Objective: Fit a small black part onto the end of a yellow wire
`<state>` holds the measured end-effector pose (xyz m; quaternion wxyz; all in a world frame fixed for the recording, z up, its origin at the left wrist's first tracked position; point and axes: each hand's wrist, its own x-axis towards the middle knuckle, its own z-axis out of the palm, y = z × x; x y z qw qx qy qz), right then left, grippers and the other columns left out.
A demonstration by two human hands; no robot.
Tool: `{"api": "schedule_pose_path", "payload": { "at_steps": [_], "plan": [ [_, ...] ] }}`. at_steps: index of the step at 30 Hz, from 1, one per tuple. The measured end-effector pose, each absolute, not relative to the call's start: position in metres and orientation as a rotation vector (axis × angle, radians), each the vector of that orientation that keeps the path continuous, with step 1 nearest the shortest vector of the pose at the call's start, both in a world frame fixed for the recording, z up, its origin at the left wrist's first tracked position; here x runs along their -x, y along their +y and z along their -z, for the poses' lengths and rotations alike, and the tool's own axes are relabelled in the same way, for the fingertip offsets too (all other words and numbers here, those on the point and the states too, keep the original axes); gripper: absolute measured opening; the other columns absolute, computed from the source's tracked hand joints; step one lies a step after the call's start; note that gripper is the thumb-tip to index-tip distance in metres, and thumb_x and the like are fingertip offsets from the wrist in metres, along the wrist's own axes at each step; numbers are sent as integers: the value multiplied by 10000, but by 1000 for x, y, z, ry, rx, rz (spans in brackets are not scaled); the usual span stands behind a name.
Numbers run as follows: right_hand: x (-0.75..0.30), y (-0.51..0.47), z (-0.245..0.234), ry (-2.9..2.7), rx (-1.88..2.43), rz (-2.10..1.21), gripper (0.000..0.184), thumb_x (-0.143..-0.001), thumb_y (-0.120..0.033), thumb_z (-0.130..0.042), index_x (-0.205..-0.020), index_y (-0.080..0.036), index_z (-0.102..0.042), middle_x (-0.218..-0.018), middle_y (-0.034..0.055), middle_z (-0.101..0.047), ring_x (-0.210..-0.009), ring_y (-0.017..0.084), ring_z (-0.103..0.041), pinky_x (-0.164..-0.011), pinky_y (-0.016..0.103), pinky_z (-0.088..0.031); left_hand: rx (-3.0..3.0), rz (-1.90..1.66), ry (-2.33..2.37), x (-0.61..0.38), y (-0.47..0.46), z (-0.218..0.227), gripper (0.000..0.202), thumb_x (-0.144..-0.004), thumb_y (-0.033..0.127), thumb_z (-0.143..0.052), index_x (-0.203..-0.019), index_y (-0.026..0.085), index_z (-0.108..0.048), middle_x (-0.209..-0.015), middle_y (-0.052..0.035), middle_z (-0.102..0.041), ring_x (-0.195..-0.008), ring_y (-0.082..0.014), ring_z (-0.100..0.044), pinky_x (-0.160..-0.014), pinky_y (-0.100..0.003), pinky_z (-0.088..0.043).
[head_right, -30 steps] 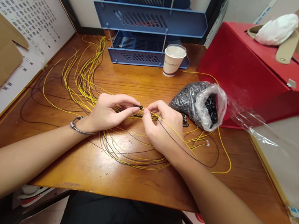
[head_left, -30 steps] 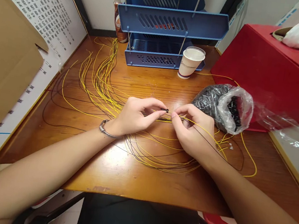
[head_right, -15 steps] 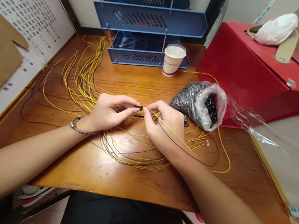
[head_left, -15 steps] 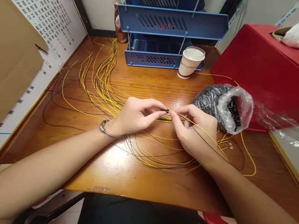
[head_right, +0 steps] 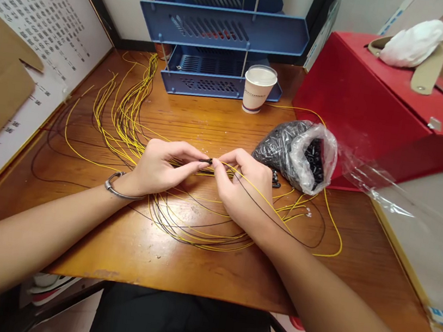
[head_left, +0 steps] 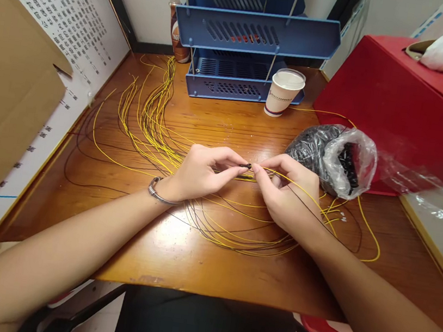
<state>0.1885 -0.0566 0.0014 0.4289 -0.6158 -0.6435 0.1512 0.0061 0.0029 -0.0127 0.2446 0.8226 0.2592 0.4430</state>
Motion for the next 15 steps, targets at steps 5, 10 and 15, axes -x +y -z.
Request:
{"api": "schedule_pose_path", "payload": {
  "at_steps": [5, 10, 15],
  "plan": [
    [-188, -57, -1, -1591, 1531, -378, 180, -851, -337, -678, -749, -188, -690, -495, -58, -479, -434, 84, -379, -476, 257, -303, -2229, -1203, 695, -6, 3, 13, 83, -852, 191, -742, -887, 118, -759, -809, -51, -800, -657, -112, -750, -632, -148, -597],
    [-189, -57, -1, -1598, 1536, -365, 182, -850, -339, -676, -742, -193, -680, -505, -54, -484, -439, 86, -382, -481, 261, -308, -2247, -1197, 704, -7, 2, 12, 79, -859, 202, -740, -889, 131, -755, -818, -46, -801, -665, -114, -751, -635, -154, -600],
    [-190, -56, 0, -1588, 1535, -390, 180, -841, -332, -678, -724, -195, -665, -504, -57, -470, -438, 84, -382, -468, 257, -300, -2290, -1218, 684, -6, 2, 12, 70, -861, 190, -739, -887, 127, -752, -813, -46, -800, -663, -112, -751, -630, -151, -588]
  ]
}}
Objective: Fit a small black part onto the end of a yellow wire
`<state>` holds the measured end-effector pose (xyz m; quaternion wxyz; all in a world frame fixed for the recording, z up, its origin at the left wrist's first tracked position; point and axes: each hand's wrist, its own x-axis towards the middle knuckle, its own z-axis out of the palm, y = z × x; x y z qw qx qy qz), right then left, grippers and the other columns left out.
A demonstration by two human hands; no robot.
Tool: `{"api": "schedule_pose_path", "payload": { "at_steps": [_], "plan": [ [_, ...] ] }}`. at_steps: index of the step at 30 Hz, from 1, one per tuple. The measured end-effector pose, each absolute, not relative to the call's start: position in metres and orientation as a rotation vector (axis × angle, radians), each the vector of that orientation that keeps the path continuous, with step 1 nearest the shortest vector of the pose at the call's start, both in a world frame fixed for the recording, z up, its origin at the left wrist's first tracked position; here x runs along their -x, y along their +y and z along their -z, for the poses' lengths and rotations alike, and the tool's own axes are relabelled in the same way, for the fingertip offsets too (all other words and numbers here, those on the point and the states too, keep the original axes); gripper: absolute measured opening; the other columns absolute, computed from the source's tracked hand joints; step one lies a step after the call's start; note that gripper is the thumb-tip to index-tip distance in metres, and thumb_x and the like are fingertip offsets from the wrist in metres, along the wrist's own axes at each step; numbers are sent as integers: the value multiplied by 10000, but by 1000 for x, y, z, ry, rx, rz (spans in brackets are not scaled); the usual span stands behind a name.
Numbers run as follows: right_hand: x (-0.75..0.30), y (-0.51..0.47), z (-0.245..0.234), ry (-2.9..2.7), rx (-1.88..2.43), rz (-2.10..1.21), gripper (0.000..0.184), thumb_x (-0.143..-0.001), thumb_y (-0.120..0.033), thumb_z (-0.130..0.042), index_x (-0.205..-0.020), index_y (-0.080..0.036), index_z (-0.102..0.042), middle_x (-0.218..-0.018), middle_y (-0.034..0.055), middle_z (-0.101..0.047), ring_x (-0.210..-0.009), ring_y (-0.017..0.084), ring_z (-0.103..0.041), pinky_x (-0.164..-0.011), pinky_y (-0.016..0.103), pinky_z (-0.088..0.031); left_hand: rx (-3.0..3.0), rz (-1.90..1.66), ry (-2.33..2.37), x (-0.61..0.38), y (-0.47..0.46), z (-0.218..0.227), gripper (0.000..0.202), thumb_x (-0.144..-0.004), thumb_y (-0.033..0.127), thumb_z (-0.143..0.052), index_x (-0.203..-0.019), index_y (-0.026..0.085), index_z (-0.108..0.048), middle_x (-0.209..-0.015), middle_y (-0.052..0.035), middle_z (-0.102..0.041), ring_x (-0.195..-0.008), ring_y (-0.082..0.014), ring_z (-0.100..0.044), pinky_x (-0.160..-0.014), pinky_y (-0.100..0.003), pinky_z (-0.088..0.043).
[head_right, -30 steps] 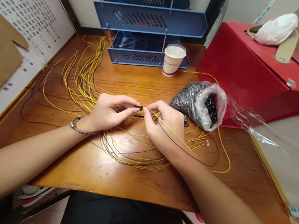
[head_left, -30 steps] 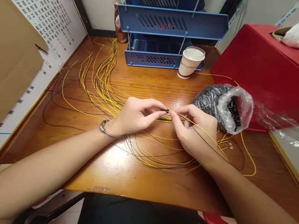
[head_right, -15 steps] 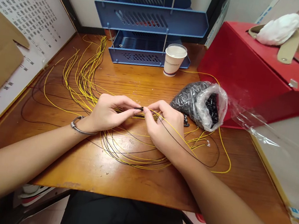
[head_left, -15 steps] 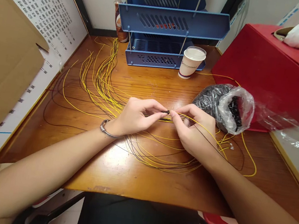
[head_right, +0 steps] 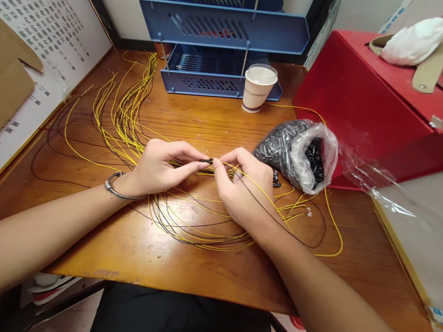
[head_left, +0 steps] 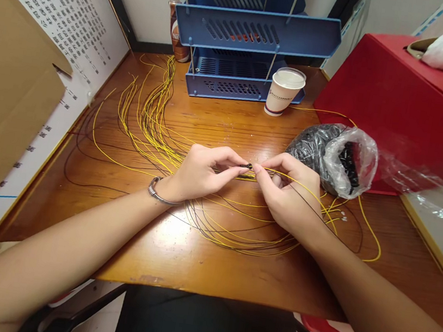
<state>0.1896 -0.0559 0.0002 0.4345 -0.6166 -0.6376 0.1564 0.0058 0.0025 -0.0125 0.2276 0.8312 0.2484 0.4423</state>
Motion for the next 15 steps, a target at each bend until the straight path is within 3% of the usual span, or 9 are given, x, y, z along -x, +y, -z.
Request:
{"api": "schedule_pose_path", "payload": {
  "at_steps": [15],
  "plan": [
    [-188, -54, -1, -1560, 1566, -442, 157, -823, -332, -689, -760, -188, -686, -518, -53, -496, -434, 84, -379, -458, 250, -302, -2364, -1220, 697, -5, 5, 15, 68, -884, 191, -712, -909, 143, -753, -828, -41, -803, -651, -106, -744, -629, -155, -571]
  ]
}}
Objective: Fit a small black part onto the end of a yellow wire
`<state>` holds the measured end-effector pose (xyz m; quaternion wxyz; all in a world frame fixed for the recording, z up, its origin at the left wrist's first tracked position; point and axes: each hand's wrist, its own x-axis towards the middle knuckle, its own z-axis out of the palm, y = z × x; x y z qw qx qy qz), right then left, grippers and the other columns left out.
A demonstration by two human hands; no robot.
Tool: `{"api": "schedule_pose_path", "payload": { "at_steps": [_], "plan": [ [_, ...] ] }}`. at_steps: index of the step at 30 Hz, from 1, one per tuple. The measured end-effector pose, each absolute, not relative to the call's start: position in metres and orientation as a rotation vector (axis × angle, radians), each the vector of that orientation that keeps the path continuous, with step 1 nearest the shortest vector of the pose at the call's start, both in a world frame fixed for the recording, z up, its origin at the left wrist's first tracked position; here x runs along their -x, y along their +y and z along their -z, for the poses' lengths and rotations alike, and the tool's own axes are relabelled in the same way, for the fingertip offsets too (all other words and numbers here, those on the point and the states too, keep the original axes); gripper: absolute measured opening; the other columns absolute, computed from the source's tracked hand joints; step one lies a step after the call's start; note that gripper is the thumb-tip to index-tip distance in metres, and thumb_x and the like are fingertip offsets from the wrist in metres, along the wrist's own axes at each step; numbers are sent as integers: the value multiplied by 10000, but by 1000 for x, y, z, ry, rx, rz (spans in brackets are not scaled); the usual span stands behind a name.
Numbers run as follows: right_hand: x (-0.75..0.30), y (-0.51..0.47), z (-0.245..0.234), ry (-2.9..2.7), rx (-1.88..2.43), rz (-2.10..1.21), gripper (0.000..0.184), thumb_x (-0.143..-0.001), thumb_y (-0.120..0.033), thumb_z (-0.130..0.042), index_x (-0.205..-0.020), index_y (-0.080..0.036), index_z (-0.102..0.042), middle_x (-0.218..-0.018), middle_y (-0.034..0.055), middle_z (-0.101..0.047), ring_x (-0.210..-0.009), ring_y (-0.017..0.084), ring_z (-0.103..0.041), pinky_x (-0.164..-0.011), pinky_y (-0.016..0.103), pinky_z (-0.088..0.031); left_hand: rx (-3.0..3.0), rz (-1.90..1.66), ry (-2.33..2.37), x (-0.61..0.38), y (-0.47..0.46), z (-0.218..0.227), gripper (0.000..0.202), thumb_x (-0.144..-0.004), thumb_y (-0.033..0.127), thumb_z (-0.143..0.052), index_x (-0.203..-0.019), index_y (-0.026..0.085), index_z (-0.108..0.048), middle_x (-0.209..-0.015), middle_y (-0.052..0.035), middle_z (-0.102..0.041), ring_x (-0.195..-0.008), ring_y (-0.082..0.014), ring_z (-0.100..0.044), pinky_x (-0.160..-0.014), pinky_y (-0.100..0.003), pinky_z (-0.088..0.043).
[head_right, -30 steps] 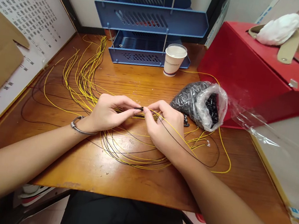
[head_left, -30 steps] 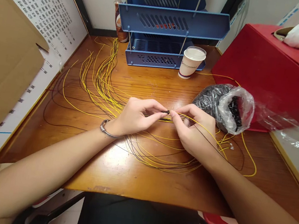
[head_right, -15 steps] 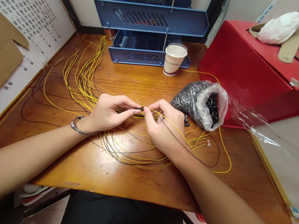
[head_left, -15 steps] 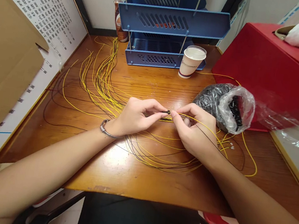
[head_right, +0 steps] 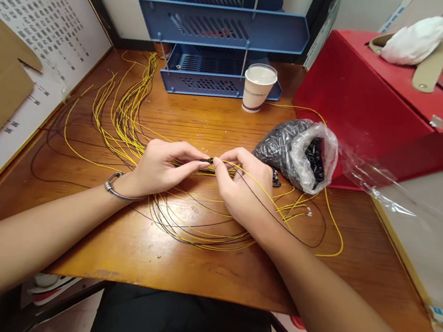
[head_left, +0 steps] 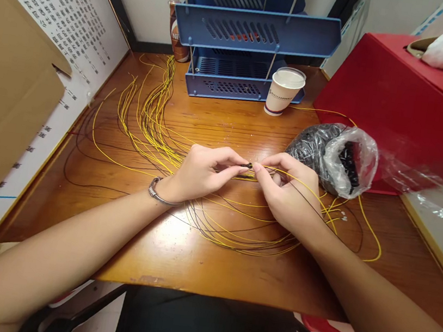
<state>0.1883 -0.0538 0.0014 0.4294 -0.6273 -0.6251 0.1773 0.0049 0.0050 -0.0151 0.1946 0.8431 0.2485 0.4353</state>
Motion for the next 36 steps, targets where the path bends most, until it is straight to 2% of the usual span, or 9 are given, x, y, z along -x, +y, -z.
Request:
{"api": "schedule_pose_path", "payload": {
  "at_steps": [4, 13, 19, 36],
  "plan": [
    [-187, -55, -3, -1535, 1536, -481, 158, -818, -346, -692, -821, -188, -691, -565, -43, -537, -434, 83, -375, -443, 246, -307, -2336, -1238, 690, -6, 4, 15, 55, -867, 170, -727, -904, 136, -750, -834, -36, -804, -656, -101, -746, -647, -144, -583],
    [-190, -57, -1, -1536, 1553, -464, 185, -857, -349, -668, -753, -195, -665, -518, -47, -494, -449, 93, -393, -456, 254, -305, -2358, -1245, 662, -4, 4, 13, 51, -866, 159, -733, -908, 140, -753, -825, -29, -801, -635, -83, -729, -634, -131, -564],
    [-190, -56, 2, -1539, 1528, -507, 204, -877, -361, -657, -772, -187, -654, -598, -15, -619, -452, 87, -419, -469, 257, -316, -2376, -1259, 643, -4, 5, 13, 50, -867, 147, -733, -912, 134, -749, -833, -30, -801, -655, -83, -736, -648, -123, -564],
    [-190, -55, 4, -1547, 1535, -508, 186, -871, -354, -659, -794, -185, -665, -622, -4, -658, -448, 87, -435, -485, 262, -331, -2429, -1279, 590, -3, 6, 14, 62, -871, 125, -724, -920, 105, -757, -820, -54, -799, -663, -94, -742, -635, -131, -547]
  ]
}}
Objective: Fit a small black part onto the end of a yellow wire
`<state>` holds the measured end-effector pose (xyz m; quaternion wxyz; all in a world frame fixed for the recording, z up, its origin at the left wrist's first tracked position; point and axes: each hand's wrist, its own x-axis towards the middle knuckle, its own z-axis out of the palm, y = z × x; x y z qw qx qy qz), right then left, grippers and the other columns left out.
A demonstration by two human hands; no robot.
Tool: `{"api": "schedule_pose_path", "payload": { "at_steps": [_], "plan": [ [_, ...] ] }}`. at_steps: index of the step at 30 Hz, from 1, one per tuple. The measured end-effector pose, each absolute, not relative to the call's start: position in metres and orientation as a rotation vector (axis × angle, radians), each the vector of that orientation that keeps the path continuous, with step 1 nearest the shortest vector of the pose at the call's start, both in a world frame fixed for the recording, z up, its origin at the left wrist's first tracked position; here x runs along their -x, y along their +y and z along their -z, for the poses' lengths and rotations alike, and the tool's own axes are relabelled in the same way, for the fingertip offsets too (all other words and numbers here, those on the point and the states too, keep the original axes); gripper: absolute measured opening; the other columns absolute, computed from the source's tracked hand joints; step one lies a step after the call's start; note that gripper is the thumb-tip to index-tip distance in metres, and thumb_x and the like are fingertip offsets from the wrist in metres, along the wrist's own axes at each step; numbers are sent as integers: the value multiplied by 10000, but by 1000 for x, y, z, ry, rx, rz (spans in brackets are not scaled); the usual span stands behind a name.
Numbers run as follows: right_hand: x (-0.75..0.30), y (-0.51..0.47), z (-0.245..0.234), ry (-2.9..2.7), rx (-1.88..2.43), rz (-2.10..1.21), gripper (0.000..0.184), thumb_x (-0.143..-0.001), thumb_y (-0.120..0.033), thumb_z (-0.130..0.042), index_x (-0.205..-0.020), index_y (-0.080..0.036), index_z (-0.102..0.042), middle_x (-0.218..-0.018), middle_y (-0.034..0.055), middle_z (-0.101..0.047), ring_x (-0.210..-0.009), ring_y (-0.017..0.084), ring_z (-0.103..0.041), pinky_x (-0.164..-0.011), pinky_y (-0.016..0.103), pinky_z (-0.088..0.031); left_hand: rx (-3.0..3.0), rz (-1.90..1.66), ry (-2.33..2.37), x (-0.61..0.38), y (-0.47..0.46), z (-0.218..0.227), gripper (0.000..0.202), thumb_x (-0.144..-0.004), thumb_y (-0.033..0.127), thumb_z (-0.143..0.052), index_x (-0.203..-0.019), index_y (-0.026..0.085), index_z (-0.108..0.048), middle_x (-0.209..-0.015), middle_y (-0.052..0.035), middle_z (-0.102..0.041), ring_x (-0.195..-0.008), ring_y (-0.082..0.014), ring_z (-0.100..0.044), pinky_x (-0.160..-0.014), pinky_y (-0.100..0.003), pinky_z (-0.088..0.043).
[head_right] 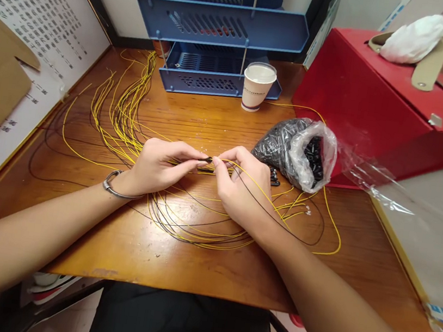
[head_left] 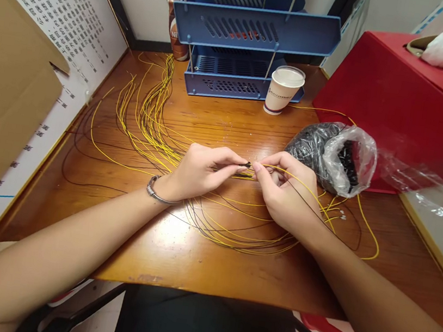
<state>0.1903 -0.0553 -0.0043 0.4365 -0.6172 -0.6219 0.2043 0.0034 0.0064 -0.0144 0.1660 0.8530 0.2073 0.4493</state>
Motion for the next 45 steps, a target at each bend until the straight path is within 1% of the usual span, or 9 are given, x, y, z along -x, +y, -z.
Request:
{"api": "schedule_pose_path", "payload": {
  "at_steps": [7, 11, 18, 23, 30, 34, 37, 41, 45],
  "plan": [
    [-190, -56, -1, -1573, 1560, -417, 196, -848, -355, -677, -763, -179, -686, -518, -48, -527, -428, 75, -370, -486, 256, -320, -2427, -1272, 617, -4, 6, 14, 60, -863, 125, -731, -918, 118, -753, -828, -41, -802, -656, -88, -742, -640, -125, -563],
    [-190, -55, -1, -1587, 1546, -417, 184, -843, -340, -678, -757, -178, -688, -508, -56, -496, -423, 71, -351, -480, 251, -316, -2417, -1270, 621, -3, 7, 16, 67, -863, 121, -728, -926, 116, -751, -836, -45, -803, -671, -93, -751, -647, -122, -573],
    [-190, -56, 0, -1571, 1532, -473, 183, -848, -333, -669, -762, -171, -681, -535, -44, -538, -433, 70, -378, -470, 248, -301, -2400, -1259, 611, -3, 6, 17, 72, -868, 120, -722, -934, 122, -750, -841, -41, -804, -671, -91, -751, -659, -126, -583],
    [-190, -56, 1, -1586, 1546, -475, 189, -850, -342, -668, -765, -174, -682, -512, -53, -511, -432, 73, -372, -473, 249, -302, -2402, -1265, 612, -4, 6, 15, 65, -860, 114, -731, -920, 109, -754, -827, -48, -802, -674, -93, -751, -654, -123, -572],
    [-189, -56, -4, -1561, 1564, -448, 196, -849, -346, -675, -759, -173, -698, -527, -44, -530, -446, 80, -382, -481, 252, -310, -2385, -1228, 633, -4, 6, 16, 64, -876, 132, -710, -925, 123, -751, -840, -46, -804, -683, -100, -754, -653, -137, -577],
    [-189, -57, -2, -1564, 1502, -461, 178, -851, -340, -684, -789, -175, -711, -564, -36, -569, -453, 81, -400, -478, 249, -315, -2396, -1215, 613, -3, 7, 17, 75, -866, 114, -711, -930, 124, -750, -847, -40, -804, -681, -88, -748, -662, -126, -571],
    [-189, -57, 0, -1572, 1480, -446, 172, -857, -337, -680, -800, -179, -715, -583, -29, -592, -459, 85, -411, -485, 251, -327, -2406, -1198, 616, -3, 6, 16, 77, -871, 125, -705, -934, 136, -747, -852, -37, -805, -676, -93, -747, -663, -139, -580],
    [-190, -57, -2, -1598, 1527, -394, 184, -865, -348, -673, -787, -184, -702, -555, -33, -578, -447, 88, -406, -500, 264, -339, -2386, -1200, 636, -4, 5, 16, 68, -882, 143, -700, -933, 134, -744, -855, -46, -804, -681, -99, -750, -668, -148, -591],
    [-191, -57, -3, -1668, 1528, -308, 164, -870, -313, -666, -761, -189, -670, -563, -27, -589, -459, 98, -449, -520, 271, -352, -2382, -1207, 646, -4, 4, 14, 53, -873, 165, -718, -906, 133, -745, -826, -43, -802, -650, -97, -744, -637, -141, -589]
  ]
}}
